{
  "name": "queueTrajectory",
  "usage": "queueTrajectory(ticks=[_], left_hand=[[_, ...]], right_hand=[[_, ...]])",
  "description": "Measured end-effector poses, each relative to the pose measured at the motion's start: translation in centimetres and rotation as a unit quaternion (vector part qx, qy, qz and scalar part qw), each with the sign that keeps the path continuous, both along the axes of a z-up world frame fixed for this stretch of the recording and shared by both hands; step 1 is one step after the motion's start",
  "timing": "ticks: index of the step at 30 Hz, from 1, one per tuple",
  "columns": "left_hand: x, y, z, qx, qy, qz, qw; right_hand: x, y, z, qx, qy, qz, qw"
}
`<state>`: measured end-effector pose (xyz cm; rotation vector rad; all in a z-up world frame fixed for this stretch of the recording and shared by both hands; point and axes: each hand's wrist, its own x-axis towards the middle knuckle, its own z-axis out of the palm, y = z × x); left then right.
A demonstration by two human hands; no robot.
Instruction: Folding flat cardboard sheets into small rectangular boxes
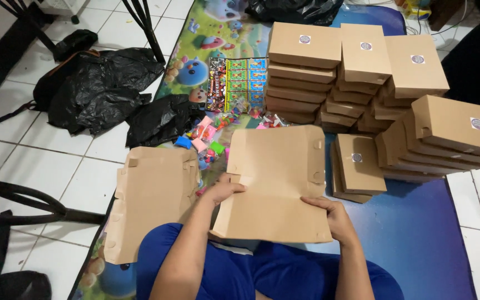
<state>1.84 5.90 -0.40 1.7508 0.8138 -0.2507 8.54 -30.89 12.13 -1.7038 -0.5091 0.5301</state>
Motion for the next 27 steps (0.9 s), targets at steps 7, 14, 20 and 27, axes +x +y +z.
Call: queueTrajectory(ticks=[7, 14, 20, 27], left_hand=[[-1.2, -0.7, 6.1, -0.293, -0.167, 0.071, 0.939], [-1.6, -3.2, 10.6, -0.507, -0.160, 0.022, 0.847], [-1.1, -5.3, 5.4, -0.564, -0.285, -0.003, 0.775], [-0.1, -5.7, 3.2, -0.510, -0.265, 0.164, 0.802]], right_hand=[[1.7, -1.6, -3.8, 0.050, -0.043, -0.048, 0.997], [-0.4, 1.1, 0.8, 0.054, -0.066, -0.193, 0.977], [-2.0, 4.0, -0.8, 0.036, -0.041, -0.212, 0.976], [-4.9, 7.3, -2.4, 0.122, 0.100, -0.164, 0.974]])
